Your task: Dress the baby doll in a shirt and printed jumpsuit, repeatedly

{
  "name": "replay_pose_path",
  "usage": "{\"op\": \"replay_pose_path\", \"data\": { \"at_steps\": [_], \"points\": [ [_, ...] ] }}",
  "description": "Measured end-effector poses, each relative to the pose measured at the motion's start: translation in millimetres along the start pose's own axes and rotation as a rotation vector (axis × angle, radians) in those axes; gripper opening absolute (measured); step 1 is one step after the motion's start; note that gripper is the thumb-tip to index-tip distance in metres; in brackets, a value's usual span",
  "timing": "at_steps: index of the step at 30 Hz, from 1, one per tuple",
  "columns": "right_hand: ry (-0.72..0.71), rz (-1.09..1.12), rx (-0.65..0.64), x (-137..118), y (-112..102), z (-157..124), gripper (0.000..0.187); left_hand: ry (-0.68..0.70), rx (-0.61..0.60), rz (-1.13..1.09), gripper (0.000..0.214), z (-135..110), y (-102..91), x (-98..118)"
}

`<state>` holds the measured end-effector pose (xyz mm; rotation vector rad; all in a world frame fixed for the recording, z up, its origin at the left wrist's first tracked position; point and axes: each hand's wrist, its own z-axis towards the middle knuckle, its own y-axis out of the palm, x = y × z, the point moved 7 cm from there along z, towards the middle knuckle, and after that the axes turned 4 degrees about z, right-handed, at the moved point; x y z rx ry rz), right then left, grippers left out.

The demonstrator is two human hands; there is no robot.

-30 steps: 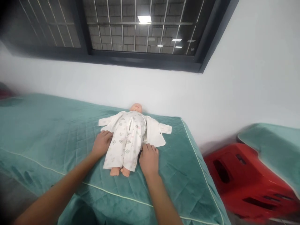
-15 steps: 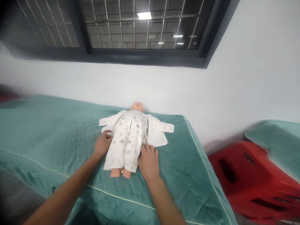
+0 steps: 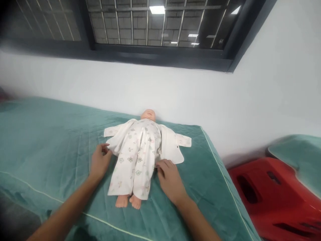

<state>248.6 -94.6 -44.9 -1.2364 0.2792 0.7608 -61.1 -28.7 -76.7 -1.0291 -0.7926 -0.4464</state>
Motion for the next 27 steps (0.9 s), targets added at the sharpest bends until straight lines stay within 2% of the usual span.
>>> {"op": "replay_pose_path", "data": {
  "at_steps": [2,4,7,10,12,14,16,19,20,21,22,23,25,27],
  "points": [
    [0.057,0.16,0.102,21.3,-19.6,6.0,0.02,0.014,0.013,0.062,0.029,24.3,0.8,-7.7],
    [0.171,0.16,0.216,51.0,-40.5,12.0,0.021,0.042,-0.018,0.173,0.029,47.6,5.4,-12.9],
    [0.327,-0.138,0.226,88.5,-58.7,18.9,0.032,0.076,-0.088,0.386,0.037,68.3,15.1,-16.7],
    [0.422,-0.461,0.165,107.5,-64.3,20.7,0.043,0.085,-0.103,0.491,0.039,71.7,20.8,-18.5],
    [0.532,-0.484,0.11,118.2,-63.7,18.5,0.043,0.086,-0.111,0.474,0.03,70.5,22.6,-20.8],
    [0.647,-0.369,0.071,126.6,-62.1,17.2,0.039,0.077,-0.132,0.382,0.024,70.4,22.2,-22.7],
    [0.69,-0.198,0.142,125.2,-65.5,21.8,0.034,0.034,-0.141,0.186,0.024,71.9,16.6,-20.4],
    [0.574,0.069,0.433,94.8,-79.4,40.5,0.029,-0.029,-0.065,-0.146,0.027,72.4,-2.6,6.2],
    [0.494,0.153,0.504,76.9,-81.3,49.3,0.028,0.001,-0.038,-0.209,0.028,70.5,-9.7,24.6],
    [0.381,0.235,0.528,54.7,-80.1,60.1,0.026,0.087,-0.055,-0.249,0.027,66.8,-13.9,49.3],
    [0.255,0.295,0.476,29.5,-74.1,72.3,0.025,0.19,-0.093,-0.248,0.026,60.8,-16.2,76.0],
    [0.127,0.312,0.381,2.7,-65.2,83.5,0.023,0.311,-0.183,-0.198,0.025,51.9,-13.8,103.2],
    [-0.062,0.226,0.067,-43.5,-37.3,97.4,0.022,0.593,-0.367,-0.02,0.023,26.0,-4.2,149.2],
    [-0.129,0.113,-0.196,-65.5,-13.2,97.4,0.02,0.807,-0.508,0.114,0.022,-0.6,6.7,171.5]
  ]
}}
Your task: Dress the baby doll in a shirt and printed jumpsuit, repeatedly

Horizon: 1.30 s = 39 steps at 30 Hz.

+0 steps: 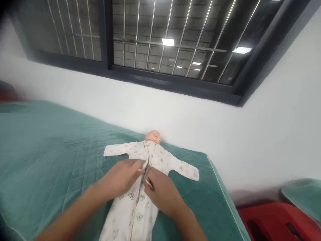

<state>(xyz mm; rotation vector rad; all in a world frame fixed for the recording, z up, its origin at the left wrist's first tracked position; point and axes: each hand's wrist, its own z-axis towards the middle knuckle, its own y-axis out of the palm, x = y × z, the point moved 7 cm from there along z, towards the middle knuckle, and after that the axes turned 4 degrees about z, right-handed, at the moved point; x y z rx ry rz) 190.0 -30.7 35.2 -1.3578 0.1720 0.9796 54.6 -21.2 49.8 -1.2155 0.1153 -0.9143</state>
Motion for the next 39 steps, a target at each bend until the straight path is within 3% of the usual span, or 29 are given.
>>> {"op": "replay_pose_path", "data": {
  "at_steps": [1,3,7,9,11,14,16,22,28,31,34,36,39],
  "points": [
    [0.007,-0.013,-0.079,-1.7,7.1,-0.8,0.02,0.061,-0.048,0.021,0.022,-1.7,6.6,8.6],
    [0.035,0.055,-0.093,4.0,7.8,-5.1,0.022,0.09,-0.052,-0.018,0.024,-6.6,15.1,8.7],
    [0.151,0.287,0.208,36.0,-19.8,-2.2,0.034,-0.073,0.185,-0.137,0.026,2.1,14.4,-32.2],
    [0.217,0.33,0.38,52.3,-36.2,12.5,0.035,-0.141,0.283,-0.148,0.024,24.0,13.7,-53.7],
    [0.264,0.316,0.486,65.0,-48.2,36.7,0.037,-0.239,0.307,-0.161,0.026,55.4,17.1,-74.1],
    [0.375,0.231,0.522,84.8,-50.0,74.9,0.041,-0.431,0.158,-0.177,0.025,100.8,33.7,-100.2],
    [0.467,0.138,0.529,97.6,-41.3,88.9,0.041,-0.464,0.058,-0.188,0.021,119.2,44.2,-108.0],
    [0.528,0.023,0.493,106.0,-11.1,91.5,0.036,-0.425,0.015,-0.25,0.018,123.9,50.3,-115.6],
    [0.636,0.049,0.423,106.3,-13.9,89.2,0.028,-0.468,-0.016,-0.446,0.011,119.6,47.8,-120.8],
    [0.632,0.153,0.397,113.9,-17.9,90.3,0.022,-0.468,0.041,-0.448,0.009,121.3,46.8,-118.2],
    [0.589,0.474,0.343,121.9,-14.8,95.9,0.021,-0.48,0.188,-0.486,0.008,124.8,44.1,-114.8],
    [0.555,0.618,0.38,122.5,-15.4,99.5,0.022,-0.474,0.26,-0.546,0.009,127.1,44.4,-112.5],
    [0.518,0.56,0.479,117.8,-19.4,101.5,0.023,-0.465,0.299,-0.526,0.01,127.4,44.7,-112.7]
  ]
}}
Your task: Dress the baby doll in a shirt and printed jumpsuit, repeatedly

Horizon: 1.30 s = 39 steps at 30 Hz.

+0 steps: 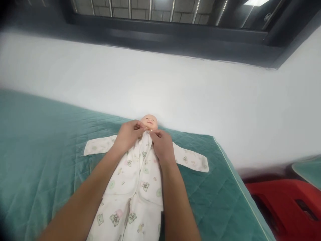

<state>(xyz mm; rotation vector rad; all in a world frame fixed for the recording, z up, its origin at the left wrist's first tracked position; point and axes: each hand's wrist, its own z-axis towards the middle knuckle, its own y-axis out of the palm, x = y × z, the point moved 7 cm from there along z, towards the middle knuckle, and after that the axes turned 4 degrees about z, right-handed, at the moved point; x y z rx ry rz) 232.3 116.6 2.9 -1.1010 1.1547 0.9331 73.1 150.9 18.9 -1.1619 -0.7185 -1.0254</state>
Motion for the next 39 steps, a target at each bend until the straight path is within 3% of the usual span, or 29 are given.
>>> {"op": "replay_pose_path", "data": {
  "at_steps": [3,7,9,13,19,28,33,39],
  "points": [
    [-0.018,-0.046,0.011,-0.4,2.7,-1.4,0.024,0.016,0.051,0.132,0.012,-1.1,-8.4,-2.7],
    [-0.017,-0.005,-0.031,3.3,3.6,1.5,0.024,-0.004,-0.166,0.148,0.018,-4.5,-0.7,-6.5],
    [-0.041,-0.008,-0.026,2.2,3.7,2.5,0.025,-0.004,-0.208,0.144,0.019,-5.6,1.7,-5.7],
    [-0.1,-0.055,0.01,-2.7,6.2,0.9,0.025,-0.056,-0.186,0.141,0.017,-3.9,3.1,-6.5],
    [-0.142,0.043,-0.008,-2.1,9.6,-1.6,0.029,-0.015,-0.059,0.036,0.016,-1.6,0.1,3.5],
    [-0.213,0.144,-0.075,-0.3,14.5,1.0,0.027,-0.047,-0.182,-0.054,0.017,-3.9,2.6,-5.3],
    [-0.245,0.022,-0.095,0.3,15.0,1.5,0.025,-0.119,-0.177,-0.174,0.016,-3.3,4.6,-15.8],
    [-0.256,-0.095,-0.028,-3.9,14.8,-1.4,0.023,-0.115,-0.192,-0.181,0.02,-6.5,5.0,-13.0]
  ]
}}
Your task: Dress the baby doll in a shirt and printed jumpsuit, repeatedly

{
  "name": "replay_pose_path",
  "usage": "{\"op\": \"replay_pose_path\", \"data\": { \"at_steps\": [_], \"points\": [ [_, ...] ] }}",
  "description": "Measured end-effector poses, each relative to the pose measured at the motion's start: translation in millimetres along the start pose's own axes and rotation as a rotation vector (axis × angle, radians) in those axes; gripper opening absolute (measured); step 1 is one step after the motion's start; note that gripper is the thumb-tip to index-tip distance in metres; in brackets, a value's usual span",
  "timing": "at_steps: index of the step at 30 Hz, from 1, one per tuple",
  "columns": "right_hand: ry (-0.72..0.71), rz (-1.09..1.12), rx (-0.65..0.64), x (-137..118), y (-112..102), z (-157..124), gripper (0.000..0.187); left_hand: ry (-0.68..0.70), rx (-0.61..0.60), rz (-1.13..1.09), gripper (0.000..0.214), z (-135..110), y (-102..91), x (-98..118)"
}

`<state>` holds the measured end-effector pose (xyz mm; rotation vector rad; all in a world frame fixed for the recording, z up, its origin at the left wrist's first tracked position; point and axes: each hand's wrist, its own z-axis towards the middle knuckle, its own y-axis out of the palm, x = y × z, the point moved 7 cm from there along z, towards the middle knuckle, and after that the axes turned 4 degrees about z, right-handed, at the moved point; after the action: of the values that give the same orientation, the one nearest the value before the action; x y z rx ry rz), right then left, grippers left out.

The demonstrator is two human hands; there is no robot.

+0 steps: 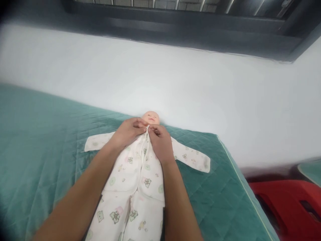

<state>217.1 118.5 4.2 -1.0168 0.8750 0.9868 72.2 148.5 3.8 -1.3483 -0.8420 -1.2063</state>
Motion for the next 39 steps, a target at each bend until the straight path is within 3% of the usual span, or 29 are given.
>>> {"op": "replay_pose_path", "data": {
  "at_steps": [6,12,17,30,33,39],
  "points": [
    [0.018,-0.097,-0.015,0.6,2.6,0.9,0.022,-0.008,-0.043,-0.056,0.031,-2.8,3.2,1.4],
    [-0.031,-0.072,-0.072,3.0,4.3,1.8,0.018,-0.102,-0.019,-0.185,0.042,-2.6,7.3,-4.4],
    [0.021,-0.048,-0.074,5.6,3.6,0.3,0.023,-0.151,-0.031,-0.358,0.041,-3.2,8.2,-7.6],
    [0.115,-0.011,-0.17,5.4,13.8,-5.6,0.032,-0.209,-0.046,-0.503,0.05,-9.2,6.7,-6.9],
    [0.112,-0.023,-0.167,2.9,15.3,-6.3,0.034,-0.192,-0.062,-0.487,0.041,-8.9,9.2,-3.8],
    [0.057,-0.003,-0.162,-2.4,17.7,-7.7,0.024,-0.231,0.055,-0.349,0.041,-9.0,7.7,-6.3]
  ]
}}
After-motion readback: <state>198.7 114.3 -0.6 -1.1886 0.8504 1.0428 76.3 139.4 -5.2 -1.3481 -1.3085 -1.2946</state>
